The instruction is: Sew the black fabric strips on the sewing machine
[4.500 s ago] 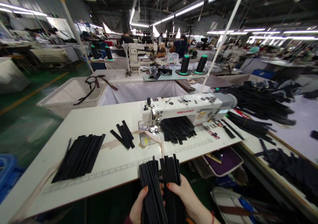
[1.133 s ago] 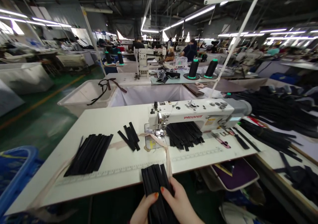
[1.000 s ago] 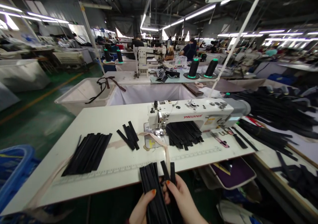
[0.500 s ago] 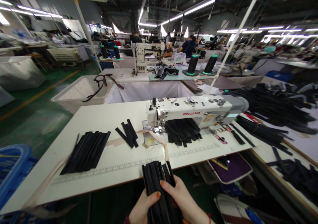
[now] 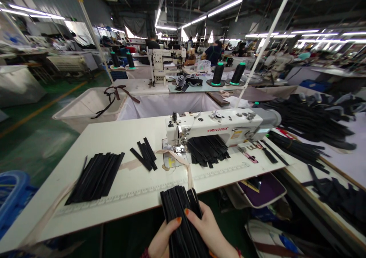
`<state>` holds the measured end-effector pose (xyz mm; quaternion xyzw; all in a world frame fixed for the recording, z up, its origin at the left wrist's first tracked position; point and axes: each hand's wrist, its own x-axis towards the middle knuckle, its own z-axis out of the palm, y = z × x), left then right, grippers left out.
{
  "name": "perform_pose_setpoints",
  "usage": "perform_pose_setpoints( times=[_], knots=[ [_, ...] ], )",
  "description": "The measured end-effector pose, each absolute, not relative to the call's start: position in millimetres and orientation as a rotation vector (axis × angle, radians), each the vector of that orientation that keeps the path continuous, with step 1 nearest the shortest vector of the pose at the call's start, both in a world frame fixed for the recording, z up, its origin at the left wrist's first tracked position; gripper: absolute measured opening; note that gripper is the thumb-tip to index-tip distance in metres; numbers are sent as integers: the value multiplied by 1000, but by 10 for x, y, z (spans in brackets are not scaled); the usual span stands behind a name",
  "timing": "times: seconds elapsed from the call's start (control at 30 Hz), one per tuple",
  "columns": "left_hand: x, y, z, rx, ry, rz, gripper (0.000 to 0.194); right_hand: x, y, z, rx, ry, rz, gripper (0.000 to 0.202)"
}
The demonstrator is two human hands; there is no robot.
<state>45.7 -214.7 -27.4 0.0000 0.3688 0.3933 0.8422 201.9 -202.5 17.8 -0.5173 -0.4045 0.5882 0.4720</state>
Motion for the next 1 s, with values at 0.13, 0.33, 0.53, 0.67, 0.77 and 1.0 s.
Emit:
perform_pose_setpoints(
  times=[0.13,0.33,0.53,0.67,0.77,1.0],
  knots=[
    [459,-2144,-272,28,763,826,40,1959,-2054,48,-1321,-816,1344,45],
    [484,-2150,-274,99,654,860,55,1969,-2081,-179,-1195,-433,1601,49],
    [515,-2148,-194,191,640,802,53,2018,-2113,-71,-1210,-545,1699,53],
    [525,-2137,-113,208,741,792,64,2020,-2061,119,-1256,-817,1627,51],
    [516,-2146,-80,194,833,837,73,2039,-2012,178,-1242,-927,1600,48],
    [513,-2146,-50,178,833,852,64,2096,-2063,40,-1288,-759,1636,39]
  ],
)
